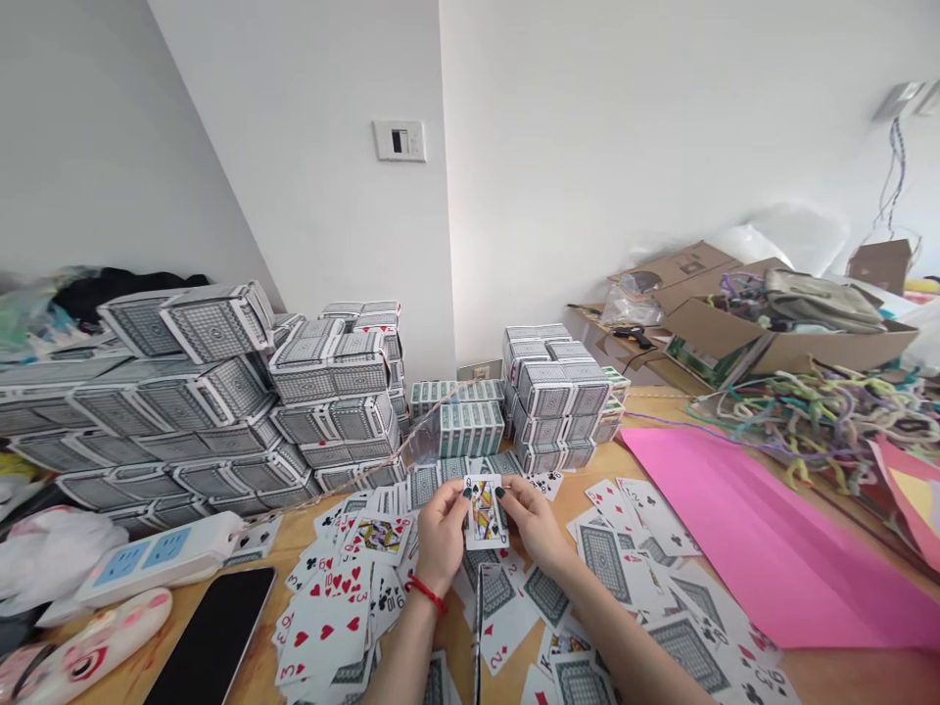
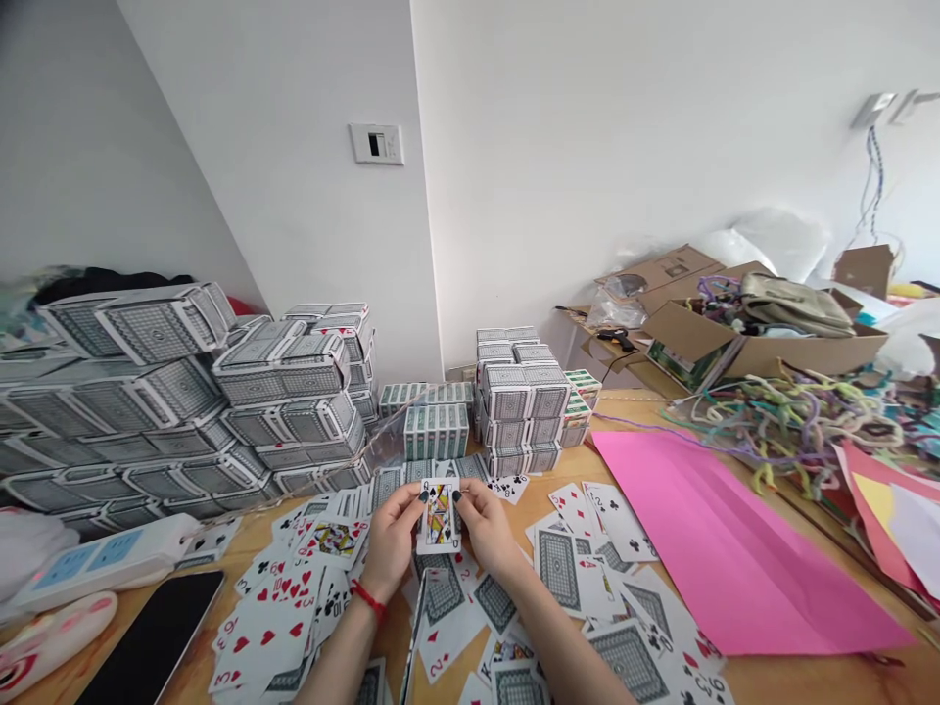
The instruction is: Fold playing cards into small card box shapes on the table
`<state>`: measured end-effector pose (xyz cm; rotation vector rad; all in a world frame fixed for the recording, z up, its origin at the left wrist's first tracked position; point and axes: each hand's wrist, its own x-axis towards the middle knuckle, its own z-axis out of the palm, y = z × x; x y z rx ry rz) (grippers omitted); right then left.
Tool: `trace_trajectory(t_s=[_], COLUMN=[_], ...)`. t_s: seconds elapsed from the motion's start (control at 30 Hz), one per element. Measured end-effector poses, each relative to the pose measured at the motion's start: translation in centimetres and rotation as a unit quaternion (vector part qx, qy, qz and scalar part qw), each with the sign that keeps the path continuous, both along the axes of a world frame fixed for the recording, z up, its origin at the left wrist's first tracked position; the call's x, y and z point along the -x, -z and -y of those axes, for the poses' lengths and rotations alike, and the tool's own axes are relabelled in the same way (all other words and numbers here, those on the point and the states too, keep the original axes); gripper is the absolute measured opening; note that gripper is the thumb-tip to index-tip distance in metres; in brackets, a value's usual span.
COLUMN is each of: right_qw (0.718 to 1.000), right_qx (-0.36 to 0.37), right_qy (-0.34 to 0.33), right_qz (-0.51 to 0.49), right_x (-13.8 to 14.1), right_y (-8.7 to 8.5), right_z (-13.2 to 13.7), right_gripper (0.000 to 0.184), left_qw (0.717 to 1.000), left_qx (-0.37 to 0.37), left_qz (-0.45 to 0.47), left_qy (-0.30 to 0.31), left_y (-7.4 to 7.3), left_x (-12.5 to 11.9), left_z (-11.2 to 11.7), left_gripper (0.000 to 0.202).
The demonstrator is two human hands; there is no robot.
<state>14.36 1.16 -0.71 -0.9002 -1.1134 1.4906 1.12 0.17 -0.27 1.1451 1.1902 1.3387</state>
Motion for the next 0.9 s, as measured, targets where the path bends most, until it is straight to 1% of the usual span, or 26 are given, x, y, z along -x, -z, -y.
trace_trajectory(t_s=[0.13,0.3,0.43,0.6,0.77,0.9], right_qw=[0.999,0.995,0.994,0.992,0.992,0.993], right_qx=[0.035,0.075,0.085,0.1,0.094,0.097], right_qy=[-0.009,-0.005,0.009,-0.002,-0.011,-0.015], right_qz=[-0.013,-0.061,-0.075,-0.077,-0.079,-0.067], right_x=[0.0,0.2,0.3,0.1,0.1,0.1], right_y=[-0.3,-0.4,-0.4,-0.6,-0.3,-0.1], right_z=[0.2,0.2,0.2,0.4,0.3,0.1], right_gripper=[0.019,0.015,0.012,0.009,0.009,0.01], left_qw=[1.0,1.0,1.0,1.0,1.0,1.0], left_qx=[0.0,0.006,0.007,0.002,0.005,0.009], left_qz=[0.005,0.007,0.001,-0.011,-0.014,0.003], left_qy=[-0.007,-0.014,-0.011,-0.011,-0.018,-0.019], left_y=[0.0,-0.3,-0.7,-1.1,-1.1,-1.0], left_x=[0.1,0.1,0.0,0.0,0.0,0.0], left_z=[0.0,0.1,0.3,0.5,0.5,0.5], left_gripper=[0.017,0.02,0.022,0.024,0.021,0.021])
